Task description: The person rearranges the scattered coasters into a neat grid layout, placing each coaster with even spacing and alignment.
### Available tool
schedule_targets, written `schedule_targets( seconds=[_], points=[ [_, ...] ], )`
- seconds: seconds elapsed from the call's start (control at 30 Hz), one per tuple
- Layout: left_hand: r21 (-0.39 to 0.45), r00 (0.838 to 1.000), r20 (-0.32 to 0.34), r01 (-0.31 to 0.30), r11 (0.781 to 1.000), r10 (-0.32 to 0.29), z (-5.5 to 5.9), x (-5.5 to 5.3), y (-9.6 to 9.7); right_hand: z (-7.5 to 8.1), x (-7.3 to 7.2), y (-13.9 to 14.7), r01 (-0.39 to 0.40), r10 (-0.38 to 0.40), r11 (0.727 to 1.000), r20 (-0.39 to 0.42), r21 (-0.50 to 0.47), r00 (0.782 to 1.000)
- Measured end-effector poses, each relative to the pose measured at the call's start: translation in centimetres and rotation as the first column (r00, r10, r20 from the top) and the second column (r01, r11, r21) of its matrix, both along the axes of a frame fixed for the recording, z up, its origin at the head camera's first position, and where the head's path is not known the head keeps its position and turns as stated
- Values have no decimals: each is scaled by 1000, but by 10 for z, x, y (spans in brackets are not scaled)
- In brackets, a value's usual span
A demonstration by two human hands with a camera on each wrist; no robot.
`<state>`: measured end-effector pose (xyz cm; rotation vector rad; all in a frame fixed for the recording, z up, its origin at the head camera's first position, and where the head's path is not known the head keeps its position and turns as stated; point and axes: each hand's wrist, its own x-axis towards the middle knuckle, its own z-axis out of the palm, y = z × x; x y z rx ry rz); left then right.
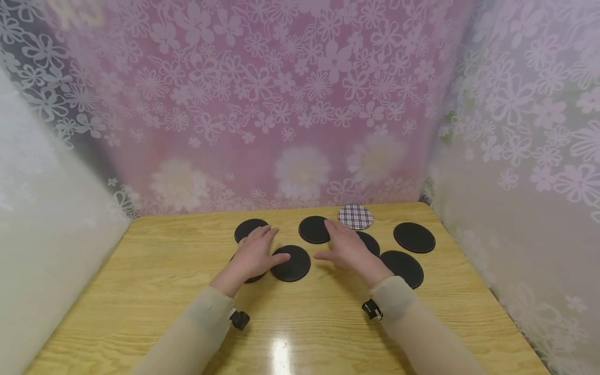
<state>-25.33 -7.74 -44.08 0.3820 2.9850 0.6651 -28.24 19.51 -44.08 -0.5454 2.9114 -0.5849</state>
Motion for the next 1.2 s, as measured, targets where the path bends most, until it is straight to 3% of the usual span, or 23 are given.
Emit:
schedule_targets(
  seconds=[0.2,0.5,0.93,1.2],
  points=[
    [-17,999,-37,1,1000,-2,1,-12,11,5,-5,7,-7,7,1000,-19,18,1000],
    [-33,999,-48,-17,999,15,-3,-33,33,6,-24,6,0,6,993,-49,119,999],
    [-81,1000,19,-16,997,18,-9,-54,52,-7,-51,20,1,-3,992,19,125,1000],
    [-72,998,30,-59,996,61,-11,-62,56,-5,-54,16,2,-11,990,64,140,998]
  ],
)
